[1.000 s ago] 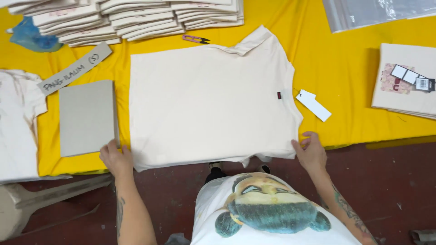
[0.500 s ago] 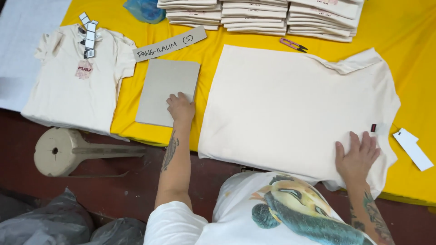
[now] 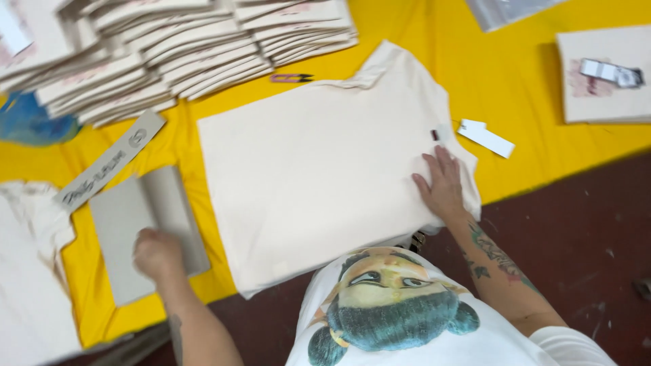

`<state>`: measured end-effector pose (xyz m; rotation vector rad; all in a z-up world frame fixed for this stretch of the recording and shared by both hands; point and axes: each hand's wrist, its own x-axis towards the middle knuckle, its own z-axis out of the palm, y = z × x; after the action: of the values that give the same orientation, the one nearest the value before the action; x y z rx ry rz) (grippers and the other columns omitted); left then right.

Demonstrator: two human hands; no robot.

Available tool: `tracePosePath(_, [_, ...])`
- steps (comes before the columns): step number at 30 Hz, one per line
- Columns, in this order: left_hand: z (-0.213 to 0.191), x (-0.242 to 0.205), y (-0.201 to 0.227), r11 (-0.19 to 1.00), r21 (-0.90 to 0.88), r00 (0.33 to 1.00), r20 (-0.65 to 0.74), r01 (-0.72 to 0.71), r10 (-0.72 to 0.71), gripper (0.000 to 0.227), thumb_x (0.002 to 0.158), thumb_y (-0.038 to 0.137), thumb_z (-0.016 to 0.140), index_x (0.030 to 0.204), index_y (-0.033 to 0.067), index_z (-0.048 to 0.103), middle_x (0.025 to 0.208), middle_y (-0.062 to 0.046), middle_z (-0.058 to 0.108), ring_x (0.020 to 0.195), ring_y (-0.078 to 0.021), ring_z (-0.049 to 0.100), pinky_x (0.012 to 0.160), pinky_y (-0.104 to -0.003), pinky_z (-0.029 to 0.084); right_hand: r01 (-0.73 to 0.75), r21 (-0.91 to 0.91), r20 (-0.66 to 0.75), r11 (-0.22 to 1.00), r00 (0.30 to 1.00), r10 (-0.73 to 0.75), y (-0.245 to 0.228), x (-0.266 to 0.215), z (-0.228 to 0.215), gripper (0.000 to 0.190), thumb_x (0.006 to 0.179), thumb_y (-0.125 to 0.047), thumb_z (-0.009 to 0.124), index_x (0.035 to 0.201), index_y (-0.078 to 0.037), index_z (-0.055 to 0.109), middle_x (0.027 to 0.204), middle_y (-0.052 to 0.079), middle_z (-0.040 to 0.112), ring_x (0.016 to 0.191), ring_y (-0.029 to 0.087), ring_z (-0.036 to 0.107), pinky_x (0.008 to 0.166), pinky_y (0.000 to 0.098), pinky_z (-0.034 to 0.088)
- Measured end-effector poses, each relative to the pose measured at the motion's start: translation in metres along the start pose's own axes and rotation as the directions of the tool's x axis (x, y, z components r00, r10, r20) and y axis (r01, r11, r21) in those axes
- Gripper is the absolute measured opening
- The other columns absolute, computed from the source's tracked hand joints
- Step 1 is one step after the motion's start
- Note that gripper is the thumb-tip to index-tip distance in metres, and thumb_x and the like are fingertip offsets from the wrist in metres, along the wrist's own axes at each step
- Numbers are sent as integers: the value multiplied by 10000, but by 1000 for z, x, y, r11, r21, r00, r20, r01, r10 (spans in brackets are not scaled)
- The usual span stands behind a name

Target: Folding t-shirts using a cardboard template for uniform sizing on a factory work table.

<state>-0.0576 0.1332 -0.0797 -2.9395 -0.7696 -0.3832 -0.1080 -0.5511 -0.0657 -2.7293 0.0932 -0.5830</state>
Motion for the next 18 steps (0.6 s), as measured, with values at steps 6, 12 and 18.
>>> tracePosePath(6, [-117, -38, 169, 715, -238, 746, -342, -658, 572, 205, 891, -26, 647, 1056, 35, 752, 900, -164, 718, 889, -345, 718, 810, -445, 576, -224, -72, 180, 972, 955, 234, 54, -10, -18, 520, 1064, -440, 543, 1488, -139, 544, 1594, 132, 461, 1523, 295, 363, 1257, 450, 248])
tracePosePath(12, [-53, -217, 349, 10, -485, 115, -187, -874, 976, 350, 859, 27, 525, 1161, 97, 689, 1093, -152, 703, 1105, -316, 672, 913, -410, 523, -782, 620, 726, 66, 604, 329, 18, 2, -19, 787, 993, -576, 613, 1544, -45, 430, 1452, 293, 494, 1264, 447, 595, 912, 506, 597])
tracePosePath(18, [-155, -164, 435, 216, -740, 116, 186, -637, 976, 421, 999, 343, 608, 1310, 64, 658, 1299, -235, 647, 1274, -413, 580, 1038, -507, 492, -795, 602, 717, 73, 578, 388, 29, -15, -14, 533, 996, -109, 630, 1465, -215, 399, 1248, 251, 632, 987, 286, 719, 777, 382, 665])
